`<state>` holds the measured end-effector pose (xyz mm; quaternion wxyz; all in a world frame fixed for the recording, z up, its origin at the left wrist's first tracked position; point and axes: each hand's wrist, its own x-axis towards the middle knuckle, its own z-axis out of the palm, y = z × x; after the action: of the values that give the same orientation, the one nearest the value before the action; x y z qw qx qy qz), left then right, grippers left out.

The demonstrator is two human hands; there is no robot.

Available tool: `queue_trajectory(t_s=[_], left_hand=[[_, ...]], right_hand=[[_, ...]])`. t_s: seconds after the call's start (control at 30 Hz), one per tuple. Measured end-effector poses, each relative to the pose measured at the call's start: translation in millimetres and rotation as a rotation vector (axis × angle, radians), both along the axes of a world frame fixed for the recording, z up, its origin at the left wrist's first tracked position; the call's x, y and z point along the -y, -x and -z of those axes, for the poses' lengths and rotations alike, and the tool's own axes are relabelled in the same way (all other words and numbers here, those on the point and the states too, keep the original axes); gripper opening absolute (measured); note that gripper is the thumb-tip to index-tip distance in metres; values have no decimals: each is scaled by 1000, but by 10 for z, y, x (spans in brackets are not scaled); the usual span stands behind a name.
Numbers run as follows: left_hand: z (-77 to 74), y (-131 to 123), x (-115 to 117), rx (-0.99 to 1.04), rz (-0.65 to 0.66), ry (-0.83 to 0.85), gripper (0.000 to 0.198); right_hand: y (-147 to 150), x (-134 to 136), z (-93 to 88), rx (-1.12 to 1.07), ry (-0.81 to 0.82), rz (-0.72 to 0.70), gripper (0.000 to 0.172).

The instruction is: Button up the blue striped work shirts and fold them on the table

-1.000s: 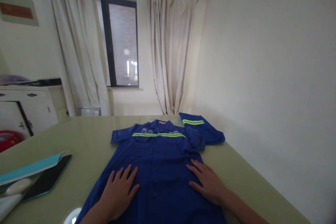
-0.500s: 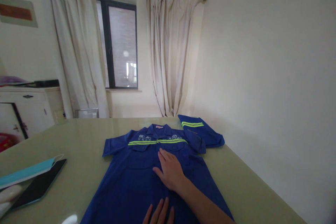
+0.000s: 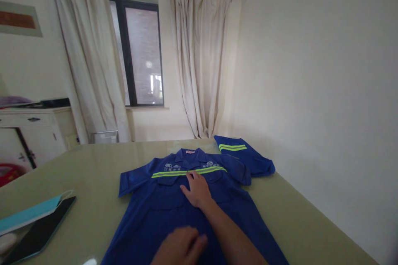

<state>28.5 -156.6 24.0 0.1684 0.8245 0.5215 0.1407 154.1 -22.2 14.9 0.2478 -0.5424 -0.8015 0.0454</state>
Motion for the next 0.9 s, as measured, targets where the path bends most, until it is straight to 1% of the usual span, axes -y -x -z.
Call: queue_trajectory(t_s=[0.03, 0.07, 0.1, 0.13, 0.17, 0.2, 0.23, 0.3, 0.33, 0.37, 0.43, 0.5, 0.53, 0.6, 0.63, 0.67, 0.7, 0.73, 0.77, 0.8, 0.83, 0.87, 0.9], left_hand=[[-181, 103, -176, 43, -48, 34, 56], [-346, 221, -348, 67, -125, 6, 55], [-481, 353, -504, 59, -271, -100, 54], [-574, 496, -638, 41, -428, -227, 54], [-619, 645, -744, 30, -519, -276, 57], [-614, 796, -824, 18, -610, -304, 62], [-562, 944, -881, -36, -768, -318, 65], [-366, 1218, -952, -134, -1049, -322, 73], [-248, 1339, -978, -186, -1156, -290, 77], [-136, 1446, -1004, -248, -1179, -244, 77], [28, 1618, -1058, -332, -1118, -211, 67], [82, 1725, -1112, -320, -1018, -197, 56], [71, 1751, -1135, -274, -1005, -178, 54], [-2, 1735, -1164, -132, -1018, -152, 54], [-50, 1690, -1169, -42, -1007, -187, 53], [-96, 1621, -1168, 46, -950, -249, 49], [-134, 1532, -1164, 123, -827, -336, 45], [-160, 1429, -1157, 182, -654, -429, 40], [-172, 1320, -1149, 203, -433, -477, 38], [-169, 1216, -1141, 210, -258, -513, 38], [-149, 1125, -1135, 199, -134, -527, 43], [-114, 1054, -1130, 181, -82, -537, 51], [-67, 1005, -1127, 153, -92, -543, 59]], right_hand=[[-4, 6, 5, -20, -9, 16, 47], [-8, 13, 5, -38, -15, 30, 45], [-13, 19, 2, -49, -18, 36, 46], [-18, 24, -3, -53, -15, 35, 49], [-21, 26, -7, -50, -6, 27, 52], [-24, 25, -9, -42, 7, 17, 54], [-25, 21, -8, -37, 19, 8, 56], [-23, 11, 3, -37, 28, 1, 56], [-21, 6, 11, -42, 23, 5, 56], [-18, 2, 18, -47, 16, 10, 56], [-15, 2, 28, -53, 6, 14, 55], [-14, 8, 29, -51, 2, 11, 55], [-14, 11, 27, -50, 3, 10, 55], [-13, 15, 25, -45, 11, 12, 56], [-13, 14, 25, -43, 16, 14, 56], [-12, 11, 27, -40, 21, 16, 56], [-12, 7, 30, -37, 24, 17, 56], [-12, 3, 33, -35, 25, 15, 55], [-13, -2, 37, -33, 25, 12, 55], [-15, -7, 39, -33, 25, 9, 55], [-17, -11, 40, -33, 25, 7, 55], [-19, -14, 39, -34, 24, 7, 54], [-21, -17, 36, -37, 24, 10, 54]])
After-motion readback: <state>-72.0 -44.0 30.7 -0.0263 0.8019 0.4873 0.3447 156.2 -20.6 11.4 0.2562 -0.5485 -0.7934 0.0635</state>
